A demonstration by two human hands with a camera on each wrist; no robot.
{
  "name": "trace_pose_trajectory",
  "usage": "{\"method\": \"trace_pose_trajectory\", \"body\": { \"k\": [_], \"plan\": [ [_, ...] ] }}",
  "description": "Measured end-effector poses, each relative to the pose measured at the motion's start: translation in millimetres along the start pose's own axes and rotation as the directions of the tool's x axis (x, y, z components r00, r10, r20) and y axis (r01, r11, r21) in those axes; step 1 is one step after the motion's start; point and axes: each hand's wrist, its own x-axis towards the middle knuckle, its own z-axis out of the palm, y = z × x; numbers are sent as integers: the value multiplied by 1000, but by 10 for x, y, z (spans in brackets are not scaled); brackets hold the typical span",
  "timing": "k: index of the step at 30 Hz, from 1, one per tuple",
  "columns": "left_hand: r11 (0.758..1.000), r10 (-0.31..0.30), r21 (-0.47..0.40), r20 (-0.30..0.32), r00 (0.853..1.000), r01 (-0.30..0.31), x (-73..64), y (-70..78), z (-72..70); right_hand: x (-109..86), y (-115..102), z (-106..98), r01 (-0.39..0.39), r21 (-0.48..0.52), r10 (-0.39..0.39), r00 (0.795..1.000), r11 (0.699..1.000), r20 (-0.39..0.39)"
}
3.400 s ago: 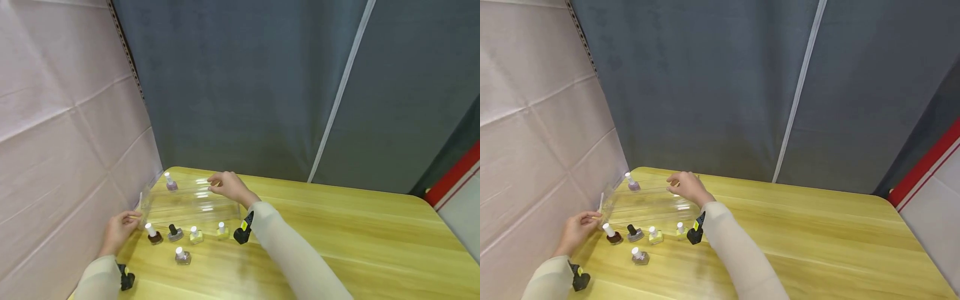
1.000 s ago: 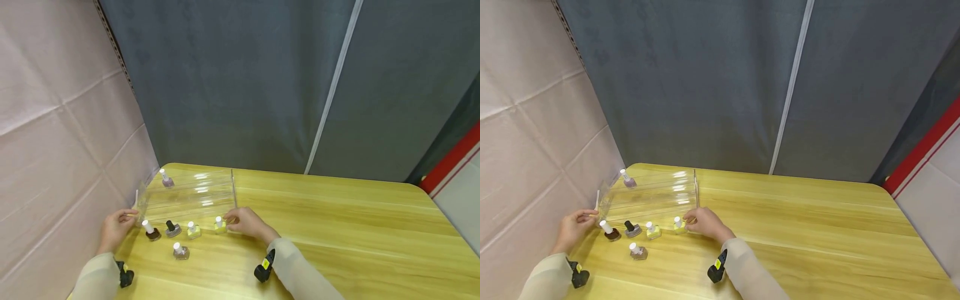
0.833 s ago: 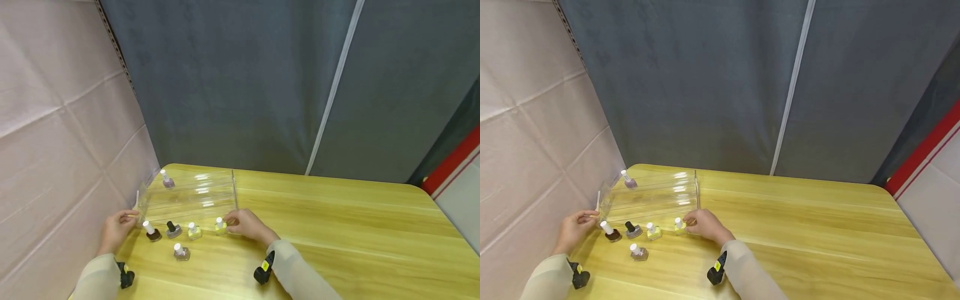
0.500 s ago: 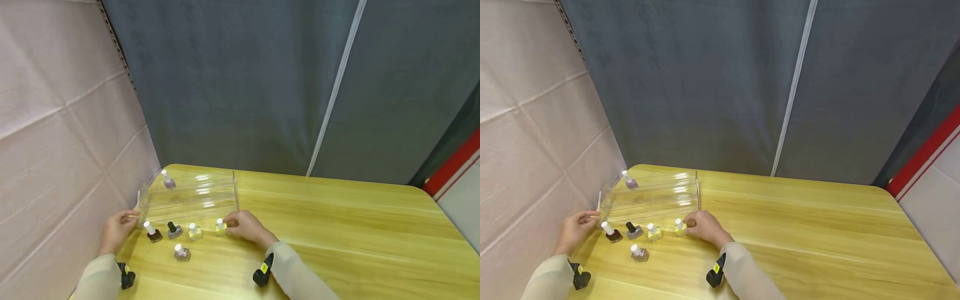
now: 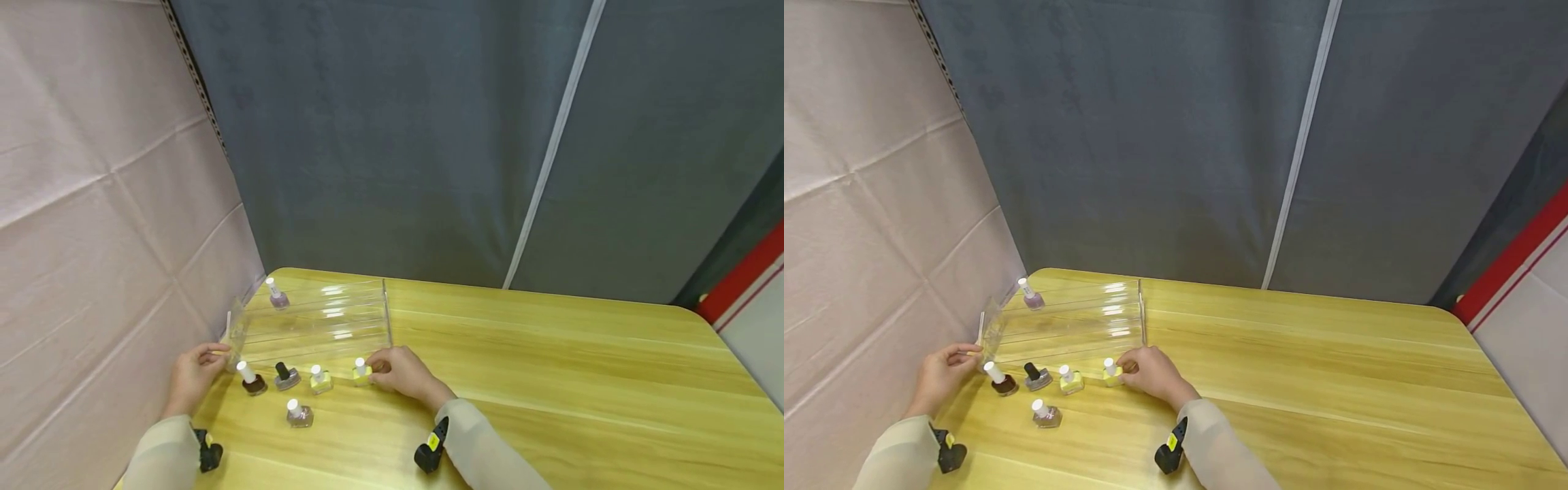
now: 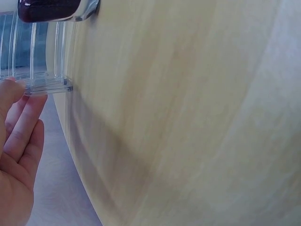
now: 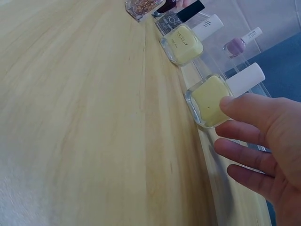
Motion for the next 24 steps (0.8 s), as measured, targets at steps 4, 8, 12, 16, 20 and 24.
{"method": "trace_pose_trajectory", "body": {
  "k": [4, 8, 12, 16, 20, 24],
  "plan": [
    [1000, -12, -13, 2, 1000, 12, -8, 18, -3, 0, -11, -2, 19, -2, -19, 1000, 1000, -2],
    [1000, -22, -15, 12, 1000, 22, -7, 16, -3, 1, -21, -4, 42, -3, -42, 999, 999, -6],
    [1000, -23, -10, 13, 1000, 23, -6, 19, -7, -1, -38, -13, 54, 1, -54, 999, 999, -6],
    [1000, -23, -6, 10, 1000, 24, -9, 32, -12, -3, -60, -36, 57, 12, -57, 998, 998, 1],
    [1000, -28, -2, 11, 1000, 28, -18, 47, -18, -3, -76, -59, 72, 16, -72, 997, 997, -2],
    [1000, -20, 6, 9, 1000, 20, -21, 60, -23, 9, -86, -78, 87, 25, -87, 996, 996, -8]
  ]
}}
